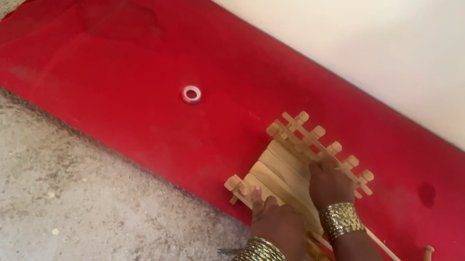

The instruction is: The person sits on the floor and assembles a small wooden toy cart, fitting the slatted bed onto the wheeled frame and pressing the side rails and handle posts into place by hand. They rotate the toy repeatedly to seat each joint and adjust the parts until the cart holds together.

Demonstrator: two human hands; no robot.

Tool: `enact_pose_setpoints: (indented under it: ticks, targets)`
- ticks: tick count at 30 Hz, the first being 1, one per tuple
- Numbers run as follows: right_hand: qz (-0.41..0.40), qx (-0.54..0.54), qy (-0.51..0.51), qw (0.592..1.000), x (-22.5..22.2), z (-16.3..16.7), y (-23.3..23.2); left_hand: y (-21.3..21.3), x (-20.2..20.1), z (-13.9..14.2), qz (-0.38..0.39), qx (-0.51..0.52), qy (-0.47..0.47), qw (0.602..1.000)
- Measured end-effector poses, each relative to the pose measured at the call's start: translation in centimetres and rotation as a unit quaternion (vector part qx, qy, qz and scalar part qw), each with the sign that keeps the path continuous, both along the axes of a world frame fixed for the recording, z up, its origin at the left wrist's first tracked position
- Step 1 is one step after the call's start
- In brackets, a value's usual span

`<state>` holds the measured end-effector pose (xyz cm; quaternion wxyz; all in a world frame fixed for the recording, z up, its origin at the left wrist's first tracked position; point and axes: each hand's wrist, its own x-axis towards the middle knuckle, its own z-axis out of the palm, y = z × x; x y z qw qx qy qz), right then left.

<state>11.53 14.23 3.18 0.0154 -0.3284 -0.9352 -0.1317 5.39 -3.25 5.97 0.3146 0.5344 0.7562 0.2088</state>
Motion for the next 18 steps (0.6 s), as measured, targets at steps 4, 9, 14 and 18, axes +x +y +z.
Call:
enact_pose_setpoints:
  ticks: [4, 9, 14, 18]
  targets:
    - [-0.014, -0.008, 0.083, 0.996, -0.4, 0.2, -0.4, -0.2, -0.3, 0.1, 0.009, 0.01, 0.005, 1.0]
    - [0.035, 0.03, 0.046, 0.998, -2.1, -0.4, 0.6, -0.2, -0.4, -0.4, 0.013, 0.015, 0.002, 1.0]
    - [-0.027, 0.006, 0.015, 1.0, 0.0, -1.5, 0.9, -0.6, -0.3, -0.3, 0.024, 0.049, 0.007, 0.998]
    - [-0.072, 0.012, 0.061, 0.995, 3.2, -1.1, 0.8, -0.5, -0.6, 0.2, 0.003, 0.005, 0.005, 1.0]
